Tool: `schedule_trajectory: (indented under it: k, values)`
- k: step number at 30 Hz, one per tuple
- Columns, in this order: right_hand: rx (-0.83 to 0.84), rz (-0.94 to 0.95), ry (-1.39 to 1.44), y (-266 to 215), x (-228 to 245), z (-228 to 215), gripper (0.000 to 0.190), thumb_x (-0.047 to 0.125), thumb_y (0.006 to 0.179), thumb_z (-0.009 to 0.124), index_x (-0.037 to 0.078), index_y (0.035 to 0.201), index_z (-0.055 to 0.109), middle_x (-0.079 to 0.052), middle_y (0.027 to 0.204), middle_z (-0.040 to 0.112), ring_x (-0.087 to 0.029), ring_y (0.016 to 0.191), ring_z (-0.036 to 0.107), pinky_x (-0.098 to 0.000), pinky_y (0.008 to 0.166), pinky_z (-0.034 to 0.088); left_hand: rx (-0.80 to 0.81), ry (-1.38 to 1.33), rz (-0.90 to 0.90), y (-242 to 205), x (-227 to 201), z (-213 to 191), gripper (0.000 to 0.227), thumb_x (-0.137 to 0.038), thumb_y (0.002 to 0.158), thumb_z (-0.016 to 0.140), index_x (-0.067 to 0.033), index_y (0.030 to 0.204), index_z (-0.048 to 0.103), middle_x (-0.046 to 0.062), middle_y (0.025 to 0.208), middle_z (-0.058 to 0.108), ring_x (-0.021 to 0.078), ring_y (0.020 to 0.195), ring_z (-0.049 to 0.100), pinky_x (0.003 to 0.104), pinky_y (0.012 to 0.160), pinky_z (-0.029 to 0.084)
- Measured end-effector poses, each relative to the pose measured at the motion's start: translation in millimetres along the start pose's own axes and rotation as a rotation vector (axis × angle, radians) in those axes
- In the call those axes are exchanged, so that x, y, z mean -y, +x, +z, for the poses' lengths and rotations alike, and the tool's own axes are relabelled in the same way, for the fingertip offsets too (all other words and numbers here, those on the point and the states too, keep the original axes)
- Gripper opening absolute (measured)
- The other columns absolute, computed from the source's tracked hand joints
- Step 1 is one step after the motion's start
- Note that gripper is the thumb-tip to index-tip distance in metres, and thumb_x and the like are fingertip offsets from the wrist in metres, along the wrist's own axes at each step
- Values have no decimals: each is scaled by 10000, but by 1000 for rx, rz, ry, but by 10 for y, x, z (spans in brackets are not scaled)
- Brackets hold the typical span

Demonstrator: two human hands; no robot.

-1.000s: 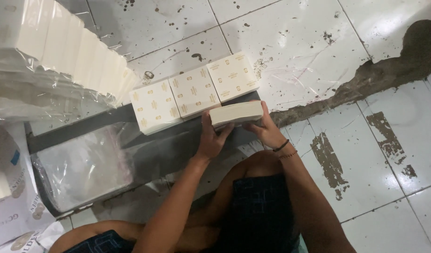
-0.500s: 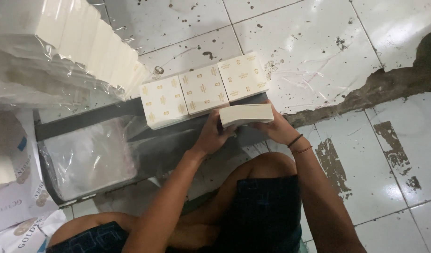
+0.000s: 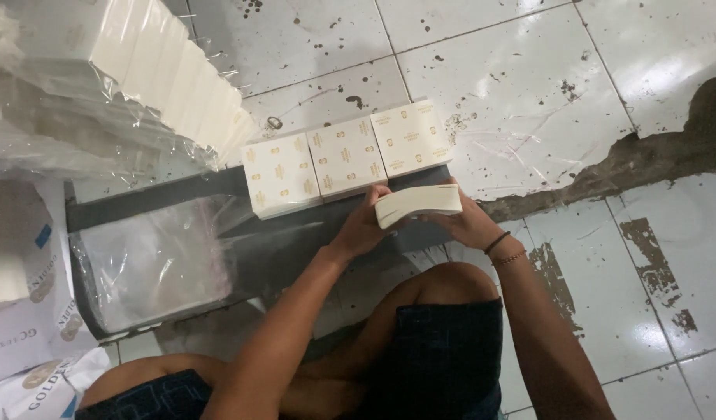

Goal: The person sits on the floor and repeatedly picks up stacks of small notepads, places them into clear plastic bags, and seals them. The packaged notepads are then set aside in a pile.

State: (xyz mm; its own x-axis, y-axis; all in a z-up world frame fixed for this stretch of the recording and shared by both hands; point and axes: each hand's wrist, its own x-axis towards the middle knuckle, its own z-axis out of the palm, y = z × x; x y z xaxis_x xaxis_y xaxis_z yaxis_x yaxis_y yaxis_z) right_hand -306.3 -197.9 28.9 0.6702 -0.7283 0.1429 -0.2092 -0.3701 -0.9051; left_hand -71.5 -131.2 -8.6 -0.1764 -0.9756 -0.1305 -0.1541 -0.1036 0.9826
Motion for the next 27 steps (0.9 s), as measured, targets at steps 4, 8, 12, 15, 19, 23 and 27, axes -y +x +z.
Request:
schedule_trajectory:
  k: [4,8,12,15,19,23,27]
  values:
    - [1,170,75,43,442,-70,590,68,856,774,-38,1350,470,-280,1176,682,-392,1147,649,-569,909,541,-89,144,19,-256,-667,-59,555,-476,887,744,-35,1154,537,263,1032,682,452,1026,674,522,828,510]
    - [-49,333,293,-129,903,66,494,101,812,812,3,1248,602,-198,1034,763,-269,975,722,-497,906,574,-244,-63,14,-685,-727,83,384,-414,891,793,-70,998,663,208,890,766,257,861,717,439,668,575]
    - [-195,422,458,-628,464,613,260,175,979,630,42,1198,588,-131,1001,724,-230,954,677,-429,929,549,-363,-289,-154,-1091,-776,228,461,-476,866,804,-67,1051,702,146,912,771,213,861,723,439,730,591]
    - [-485,513,858,-726,913,1267,369,195,1049,449,44,1380,512,-155,1153,664,-199,1001,621,-450,925,524,-555,-459,-170,-1235,-894,317,509,-492,870,791,-54,1118,716,152,999,770,189,969,683,453,815,549]
    - [-518,524,945,-576,1170,1526,568,80,1028,444,30,1580,323,-217,1415,564,-319,1203,603,-496,1021,490,-659,-524,-216,-1371,-993,320,749,-525,884,743,22,1371,588,247,1315,634,336,1275,576,574,1003,466]
    - [-490,508,839,-488,1382,1545,519,111,1005,552,35,1510,464,-117,1225,673,-157,906,662,-336,844,588,-703,-546,-180,-1444,-994,285,772,-528,892,743,7,1415,554,235,1354,612,327,1281,563,552,1032,455]
    - [-483,465,767,-539,1206,1605,459,99,1016,552,6,1464,506,-59,966,643,-78,702,551,-202,578,502,-749,-543,-175,-1521,-1041,276,679,-485,907,750,23,1332,603,218,1241,669,269,1193,601,524,960,493]
